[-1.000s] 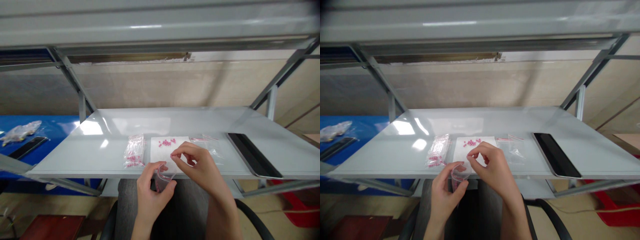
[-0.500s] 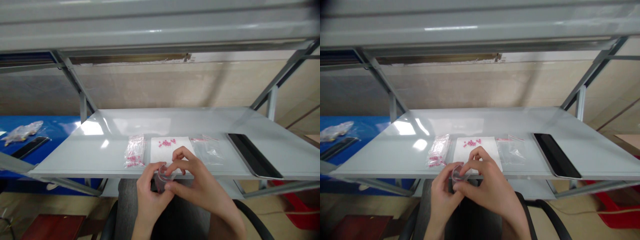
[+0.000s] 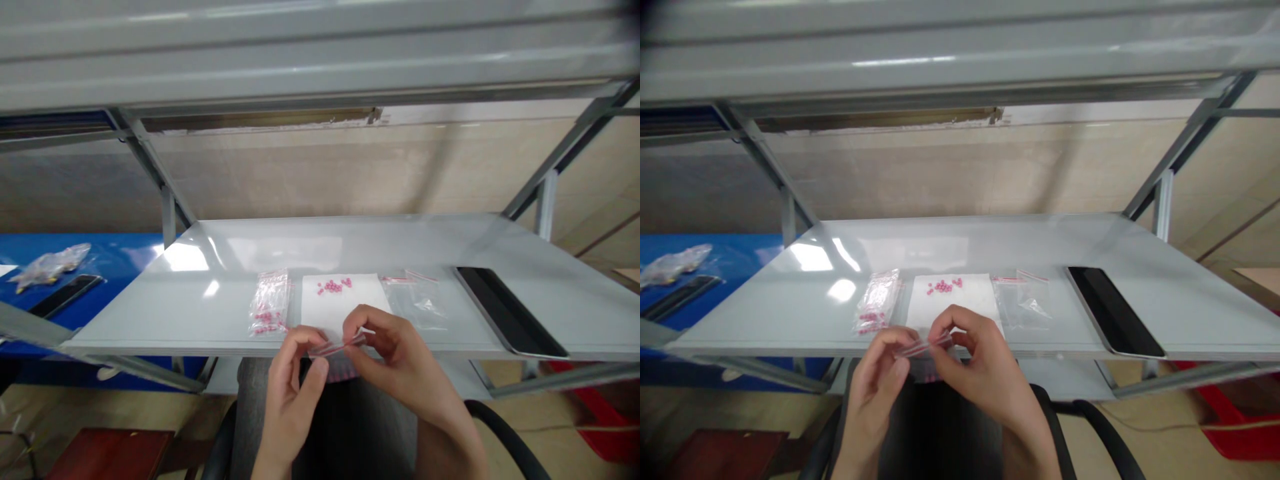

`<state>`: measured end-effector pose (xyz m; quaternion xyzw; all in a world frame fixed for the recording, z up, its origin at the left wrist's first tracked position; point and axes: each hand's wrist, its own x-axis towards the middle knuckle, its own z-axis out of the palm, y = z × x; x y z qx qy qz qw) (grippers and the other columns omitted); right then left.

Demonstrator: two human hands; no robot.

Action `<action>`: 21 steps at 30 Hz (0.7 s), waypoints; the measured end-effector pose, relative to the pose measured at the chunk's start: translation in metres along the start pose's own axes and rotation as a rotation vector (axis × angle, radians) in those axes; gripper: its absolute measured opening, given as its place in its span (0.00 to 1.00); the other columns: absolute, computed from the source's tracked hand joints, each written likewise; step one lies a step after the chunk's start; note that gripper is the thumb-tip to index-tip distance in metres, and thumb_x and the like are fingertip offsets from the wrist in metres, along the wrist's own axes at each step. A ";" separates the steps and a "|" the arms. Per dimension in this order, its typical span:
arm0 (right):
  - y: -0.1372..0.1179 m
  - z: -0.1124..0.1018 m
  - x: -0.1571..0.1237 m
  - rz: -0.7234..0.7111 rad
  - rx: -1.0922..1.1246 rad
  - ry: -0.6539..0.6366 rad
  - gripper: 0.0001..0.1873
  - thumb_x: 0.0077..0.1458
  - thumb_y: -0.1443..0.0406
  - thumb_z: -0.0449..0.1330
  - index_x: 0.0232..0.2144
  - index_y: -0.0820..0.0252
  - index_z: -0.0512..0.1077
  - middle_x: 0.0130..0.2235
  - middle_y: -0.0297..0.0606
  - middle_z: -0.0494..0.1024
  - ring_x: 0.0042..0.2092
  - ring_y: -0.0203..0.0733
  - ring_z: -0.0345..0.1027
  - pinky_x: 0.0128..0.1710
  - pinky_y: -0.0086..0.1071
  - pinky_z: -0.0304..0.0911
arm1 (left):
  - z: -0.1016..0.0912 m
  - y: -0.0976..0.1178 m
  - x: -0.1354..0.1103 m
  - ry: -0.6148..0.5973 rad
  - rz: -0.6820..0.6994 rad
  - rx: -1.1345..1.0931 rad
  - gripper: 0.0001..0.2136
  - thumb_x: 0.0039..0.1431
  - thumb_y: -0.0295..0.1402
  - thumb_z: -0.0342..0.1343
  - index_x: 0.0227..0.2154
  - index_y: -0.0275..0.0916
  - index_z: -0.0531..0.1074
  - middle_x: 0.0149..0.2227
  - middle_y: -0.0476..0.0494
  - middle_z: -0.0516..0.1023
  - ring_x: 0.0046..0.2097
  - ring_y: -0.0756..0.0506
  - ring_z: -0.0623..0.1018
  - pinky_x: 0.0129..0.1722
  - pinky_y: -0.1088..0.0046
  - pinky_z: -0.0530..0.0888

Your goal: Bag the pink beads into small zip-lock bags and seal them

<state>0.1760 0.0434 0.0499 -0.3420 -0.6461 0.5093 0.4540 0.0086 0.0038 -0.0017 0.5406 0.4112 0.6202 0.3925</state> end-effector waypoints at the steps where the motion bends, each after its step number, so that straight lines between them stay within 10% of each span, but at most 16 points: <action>1: 0.000 0.000 -0.001 0.009 0.014 0.000 0.05 0.56 0.72 0.62 0.31 0.58 0.71 0.31 0.30 0.71 0.33 0.34 0.68 0.33 0.27 0.67 | -0.001 0.001 0.000 0.009 -0.007 0.017 0.06 0.66 0.38 0.57 0.38 0.41 0.74 0.36 0.47 0.76 0.39 0.48 0.76 0.41 0.77 0.73; 21: 0.025 0.004 0.005 -0.098 0.099 0.179 0.09 0.54 0.68 0.68 0.39 0.52 0.78 0.28 0.31 0.78 0.31 0.38 0.69 0.33 0.31 0.61 | -0.013 0.001 0.006 0.223 0.204 0.513 0.06 0.65 0.30 0.58 0.30 0.42 0.74 0.29 0.54 0.77 0.33 0.51 0.76 0.36 0.81 0.71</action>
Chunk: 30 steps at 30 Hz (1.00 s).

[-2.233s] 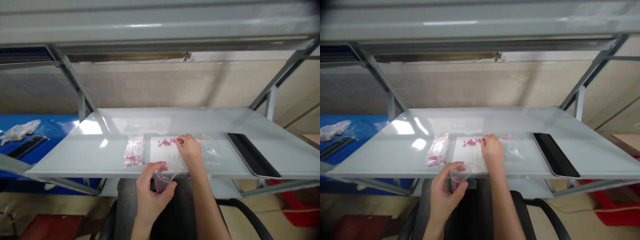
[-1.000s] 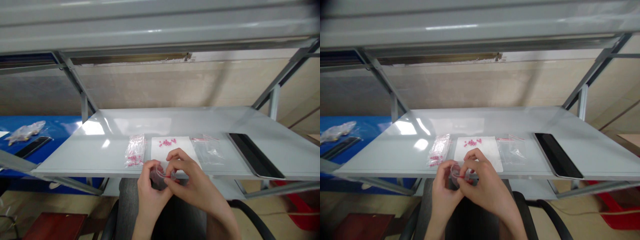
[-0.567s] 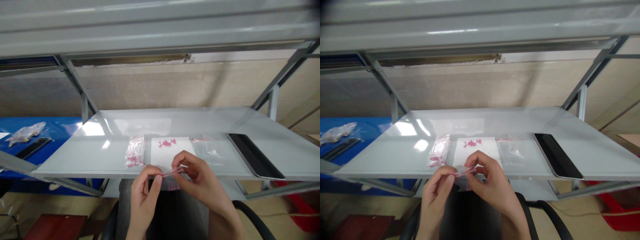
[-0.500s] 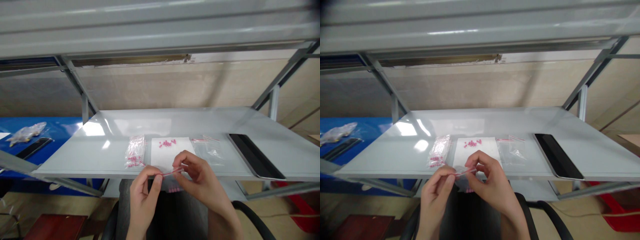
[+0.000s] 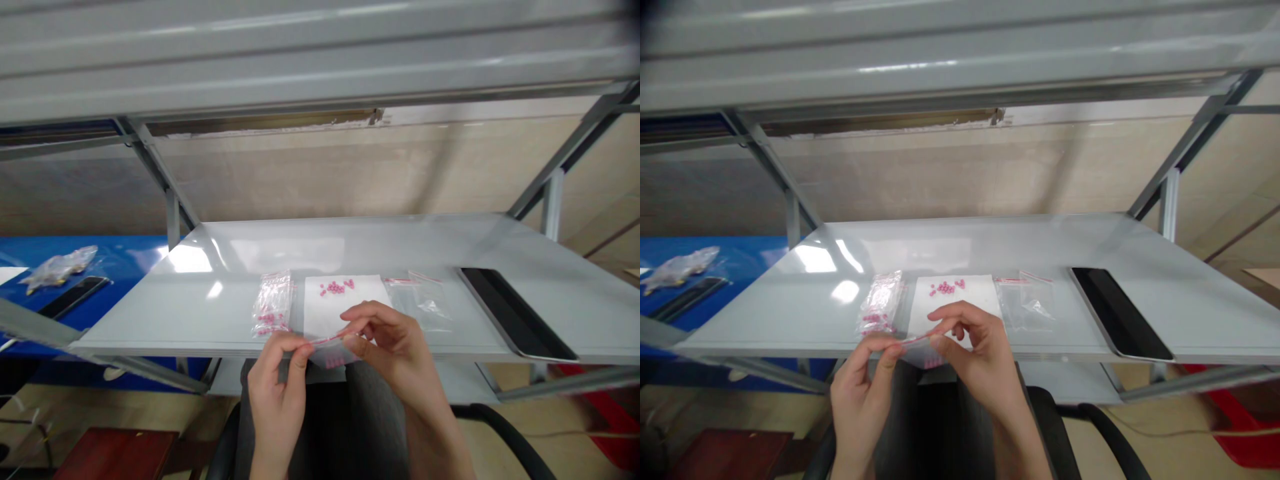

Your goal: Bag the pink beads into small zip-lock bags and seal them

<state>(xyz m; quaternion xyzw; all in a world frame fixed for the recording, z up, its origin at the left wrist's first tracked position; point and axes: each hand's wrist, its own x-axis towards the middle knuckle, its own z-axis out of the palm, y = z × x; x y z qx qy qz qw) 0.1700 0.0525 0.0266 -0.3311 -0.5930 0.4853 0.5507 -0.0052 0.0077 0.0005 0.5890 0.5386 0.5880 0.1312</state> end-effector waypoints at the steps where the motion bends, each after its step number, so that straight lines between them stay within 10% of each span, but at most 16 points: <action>1: -0.001 -0.001 0.000 -0.023 -0.034 -0.029 0.11 0.56 0.69 0.66 0.42 0.51 0.78 0.30 0.31 0.77 0.33 0.38 0.70 0.35 0.32 0.62 | -0.001 -0.001 0.001 -0.008 0.015 0.005 0.06 0.65 0.30 0.58 0.30 0.42 0.74 0.28 0.54 0.77 0.32 0.51 0.76 0.36 0.80 0.71; 6: -0.012 -0.003 -0.002 -0.155 -0.189 -0.188 0.23 0.51 0.75 0.63 0.48 0.51 0.75 0.34 0.31 0.71 0.38 0.39 0.68 0.45 0.36 0.63 | -0.005 0.000 0.003 -0.033 0.095 0.019 0.04 0.64 0.28 0.58 0.33 0.43 0.74 0.31 0.54 0.78 0.34 0.51 0.77 0.37 0.81 0.72; 13: -0.008 0.014 0.005 -0.158 -0.220 -0.179 0.10 0.45 0.77 0.63 0.28 0.58 0.75 0.32 0.32 0.71 0.36 0.38 0.67 0.37 0.32 0.61 | 0.001 0.009 0.000 -0.107 0.134 -0.008 0.05 0.64 0.26 0.58 0.34 0.43 0.73 0.32 0.54 0.77 0.35 0.51 0.77 0.38 0.81 0.72; 30: 0.004 0.014 0.006 -0.057 0.008 -0.141 0.07 0.51 0.72 0.63 0.25 0.56 0.72 0.27 0.30 0.70 0.31 0.38 0.64 0.32 0.32 0.59 | -0.005 0.007 -0.001 -0.065 0.099 0.039 0.04 0.64 0.28 0.58 0.34 0.43 0.75 0.33 0.52 0.79 0.35 0.50 0.79 0.37 0.80 0.73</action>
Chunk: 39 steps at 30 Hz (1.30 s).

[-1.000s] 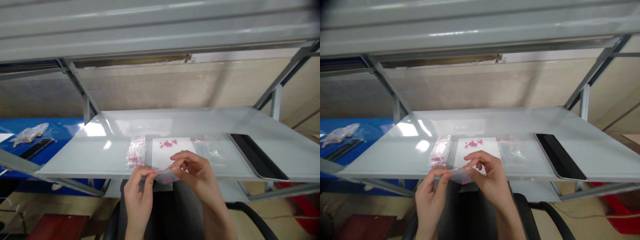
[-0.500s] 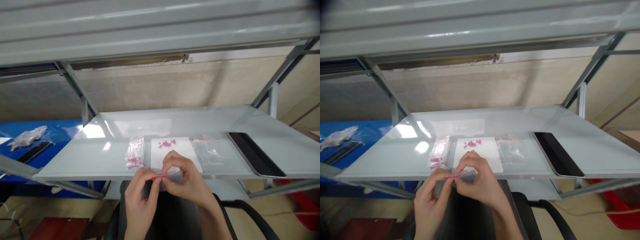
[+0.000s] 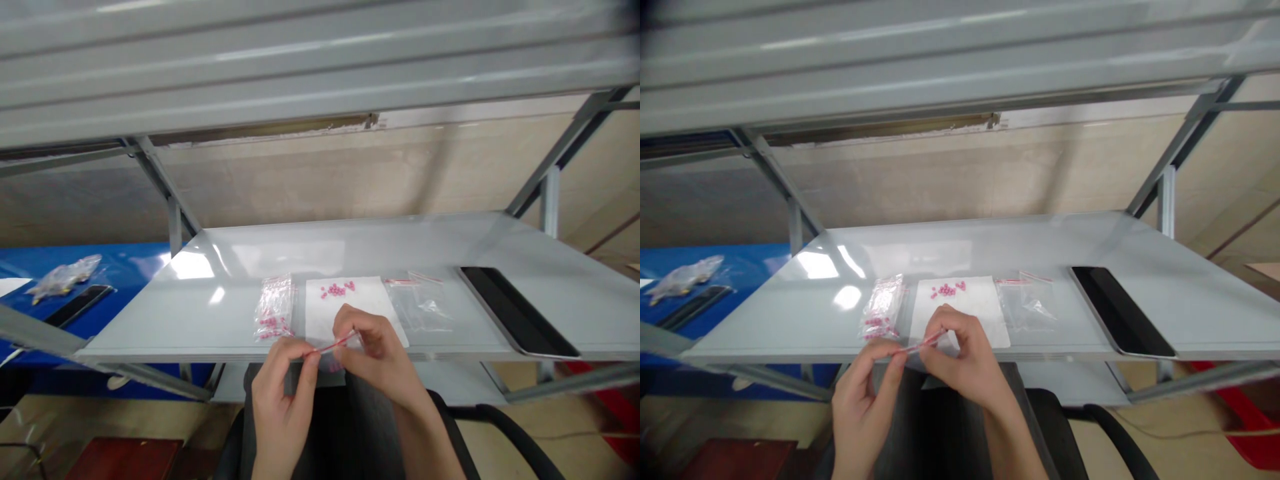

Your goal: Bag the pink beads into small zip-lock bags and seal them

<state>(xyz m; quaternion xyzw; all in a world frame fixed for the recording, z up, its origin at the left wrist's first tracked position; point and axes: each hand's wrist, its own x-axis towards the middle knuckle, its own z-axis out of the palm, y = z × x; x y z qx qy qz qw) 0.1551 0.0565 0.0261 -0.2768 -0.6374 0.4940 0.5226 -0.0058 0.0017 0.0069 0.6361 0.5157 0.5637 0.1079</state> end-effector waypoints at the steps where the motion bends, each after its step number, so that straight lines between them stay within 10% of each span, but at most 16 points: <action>1: 0.000 0.002 0.000 -0.001 0.017 0.010 0.07 0.50 0.72 0.63 0.24 0.56 0.71 0.27 0.30 0.69 0.30 0.37 0.63 0.31 0.32 0.58 | 0.000 0.000 0.000 0.003 -0.011 -0.016 0.04 0.64 0.28 0.58 0.34 0.43 0.75 0.32 0.52 0.79 0.35 0.50 0.78 0.36 0.80 0.73; 17: 0.007 0.012 0.005 -0.094 -0.066 -0.068 0.11 0.61 0.55 0.65 0.31 0.50 0.84 0.25 0.35 0.77 0.32 0.42 0.67 0.34 0.36 0.62 | -0.010 -0.022 0.003 0.063 -0.208 -0.296 0.07 0.59 0.34 0.65 0.26 0.40 0.79 0.27 0.49 0.80 0.32 0.48 0.78 0.35 0.77 0.74; 24: 0.029 0.037 0.005 0.102 0.193 -0.093 0.31 0.63 0.54 0.62 0.65 0.47 0.64 0.48 0.42 0.79 0.44 0.43 0.74 0.48 0.40 0.69 | -0.019 -0.036 0.023 0.243 -0.343 -0.159 0.14 0.62 0.44 0.60 0.29 0.38 0.79 0.21 0.52 0.73 0.24 0.50 0.72 0.26 0.78 0.70; 28: 0.030 0.041 0.002 0.103 0.223 -0.175 0.37 0.61 0.54 0.65 0.68 0.46 0.58 0.61 0.47 0.70 0.50 0.44 0.73 0.53 0.41 0.69 | -0.021 -0.052 0.056 0.317 -0.319 0.035 0.15 0.63 0.44 0.58 0.34 0.36 0.80 0.22 0.51 0.75 0.23 0.50 0.72 0.24 0.77 0.69; 39: 0.040 -0.052 -0.002 -0.084 -0.267 0.341 0.15 0.61 0.56 0.62 0.46 0.53 0.80 0.53 0.45 0.80 0.56 0.54 0.73 0.53 0.49 0.71 | -0.022 -0.079 0.104 0.274 -0.128 0.360 0.16 0.58 0.34 0.58 0.48 0.36 0.79 0.42 0.36 0.84 0.41 0.36 0.82 0.47 0.55 0.76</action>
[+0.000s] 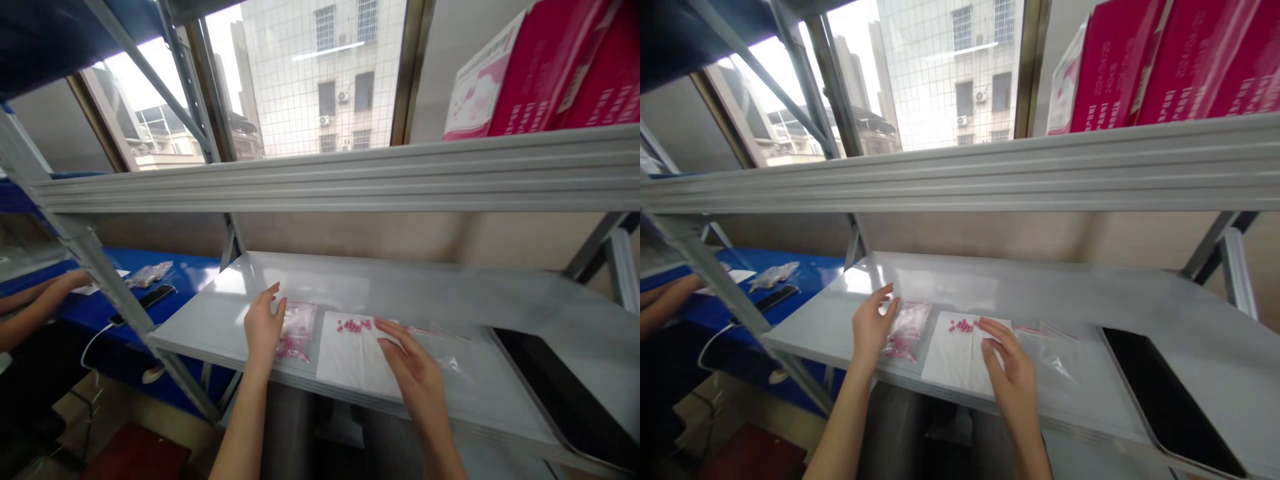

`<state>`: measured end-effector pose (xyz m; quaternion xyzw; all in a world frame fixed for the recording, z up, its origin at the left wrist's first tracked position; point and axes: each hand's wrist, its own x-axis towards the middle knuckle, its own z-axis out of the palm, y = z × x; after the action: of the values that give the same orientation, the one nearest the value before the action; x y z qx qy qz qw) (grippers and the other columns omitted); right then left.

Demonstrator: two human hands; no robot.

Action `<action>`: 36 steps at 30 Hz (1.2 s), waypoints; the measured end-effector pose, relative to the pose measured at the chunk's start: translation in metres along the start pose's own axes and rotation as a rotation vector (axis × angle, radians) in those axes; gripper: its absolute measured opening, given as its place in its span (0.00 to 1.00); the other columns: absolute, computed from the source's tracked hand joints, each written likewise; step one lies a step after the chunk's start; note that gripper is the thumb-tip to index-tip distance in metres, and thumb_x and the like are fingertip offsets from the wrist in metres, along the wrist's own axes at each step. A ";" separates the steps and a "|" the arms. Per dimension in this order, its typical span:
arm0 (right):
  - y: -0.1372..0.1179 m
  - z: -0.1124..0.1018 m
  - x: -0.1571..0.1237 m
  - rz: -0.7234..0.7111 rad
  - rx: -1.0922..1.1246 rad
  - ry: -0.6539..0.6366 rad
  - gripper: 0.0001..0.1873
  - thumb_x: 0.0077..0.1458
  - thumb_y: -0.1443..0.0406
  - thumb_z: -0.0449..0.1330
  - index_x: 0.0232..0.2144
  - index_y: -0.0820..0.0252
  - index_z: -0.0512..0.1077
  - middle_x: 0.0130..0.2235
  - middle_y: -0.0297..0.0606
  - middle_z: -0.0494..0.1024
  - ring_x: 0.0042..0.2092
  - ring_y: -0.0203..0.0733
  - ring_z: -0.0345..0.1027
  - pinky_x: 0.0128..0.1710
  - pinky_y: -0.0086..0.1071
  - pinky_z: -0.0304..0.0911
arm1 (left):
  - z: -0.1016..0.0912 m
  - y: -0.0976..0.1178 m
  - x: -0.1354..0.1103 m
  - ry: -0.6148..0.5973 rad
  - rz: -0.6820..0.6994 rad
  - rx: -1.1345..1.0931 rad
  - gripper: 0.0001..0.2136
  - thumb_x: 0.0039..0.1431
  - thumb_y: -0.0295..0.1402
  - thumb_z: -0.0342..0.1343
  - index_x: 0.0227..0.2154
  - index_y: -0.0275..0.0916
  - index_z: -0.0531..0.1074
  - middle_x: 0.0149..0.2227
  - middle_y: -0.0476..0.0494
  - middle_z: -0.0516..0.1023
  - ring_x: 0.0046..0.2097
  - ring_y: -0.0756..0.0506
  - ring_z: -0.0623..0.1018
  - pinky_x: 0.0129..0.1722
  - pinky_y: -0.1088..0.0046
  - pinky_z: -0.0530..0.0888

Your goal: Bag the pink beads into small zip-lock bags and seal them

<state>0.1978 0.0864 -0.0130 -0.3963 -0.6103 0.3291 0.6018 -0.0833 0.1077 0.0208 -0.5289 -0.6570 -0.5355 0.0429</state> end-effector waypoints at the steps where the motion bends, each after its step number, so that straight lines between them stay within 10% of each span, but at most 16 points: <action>1: 0.003 -0.013 0.001 -0.031 -0.105 0.095 0.15 0.60 0.57 0.61 0.45 0.54 0.80 0.50 0.45 0.81 0.53 0.55 0.74 0.53 0.52 0.71 | 0.002 0.006 -0.003 0.005 0.032 0.009 0.16 0.59 0.34 0.57 0.49 0.36 0.78 0.45 0.34 0.83 0.46 0.35 0.81 0.51 0.52 0.74; 6: 0.006 -0.067 0.001 -0.243 -0.587 0.433 0.14 0.61 0.61 0.56 0.40 0.61 0.79 0.43 0.50 0.82 0.47 0.57 0.74 0.52 0.54 0.67 | 0.039 0.069 -0.048 -0.257 0.293 -0.069 0.13 0.63 0.31 0.54 0.48 0.41 0.78 0.48 0.40 0.83 0.50 0.38 0.80 0.53 0.57 0.75; 11: 0.016 -0.093 -0.002 -0.306 -0.873 0.433 0.16 0.61 0.63 0.53 0.40 0.64 0.79 0.42 0.53 0.81 0.47 0.59 0.72 0.51 0.55 0.66 | 0.092 0.141 -0.104 -0.611 0.551 -0.184 0.16 0.60 0.28 0.59 0.51 0.45 0.77 0.51 0.45 0.83 0.52 0.40 0.79 0.56 0.58 0.74; 19: 0.034 -0.087 -0.009 -0.099 -0.932 0.403 0.12 0.60 0.59 0.58 0.37 0.59 0.79 0.43 0.51 0.82 0.49 0.61 0.70 0.50 0.57 0.63 | 0.131 0.167 -0.117 -0.669 0.519 -0.209 0.11 0.60 0.22 0.56 0.37 0.42 0.82 0.43 0.41 0.85 0.49 0.34 0.80 0.57 0.38 0.67; 26: -0.009 -0.079 -0.007 0.124 -0.310 0.580 0.27 0.57 0.49 0.60 0.49 0.63 0.75 0.50 0.52 0.78 0.49 0.55 0.72 0.44 0.46 0.71 | 0.099 0.145 -0.100 -0.490 0.424 -0.355 0.12 0.65 0.23 0.53 0.41 0.39 0.81 0.48 0.41 0.83 0.49 0.41 0.81 0.51 0.60 0.77; 31: -0.022 -0.065 -0.008 0.398 0.037 0.240 0.24 0.51 0.47 0.64 0.38 0.61 0.80 0.38 0.44 0.80 0.36 0.47 0.71 0.34 0.35 0.68 | 0.054 0.113 -0.099 -0.380 0.344 -0.572 0.12 0.66 0.27 0.54 0.41 0.45 0.82 0.45 0.45 0.85 0.49 0.44 0.83 0.53 0.67 0.77; 36: -0.031 -0.036 -0.006 0.372 0.102 0.128 0.17 0.51 0.52 0.67 0.25 0.61 0.80 0.24 0.34 0.71 0.25 0.35 0.56 0.24 0.28 0.53 | 0.032 0.100 -0.111 -0.405 -0.378 -0.950 0.17 0.64 0.42 0.59 0.53 0.45 0.78 0.51 0.38 0.83 0.45 0.42 0.84 0.46 0.67 0.80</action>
<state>0.2302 0.0643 0.0136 -0.4914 -0.4697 0.4390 0.5875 0.0553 0.0461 0.0043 -0.4554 -0.4218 -0.6592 -0.4245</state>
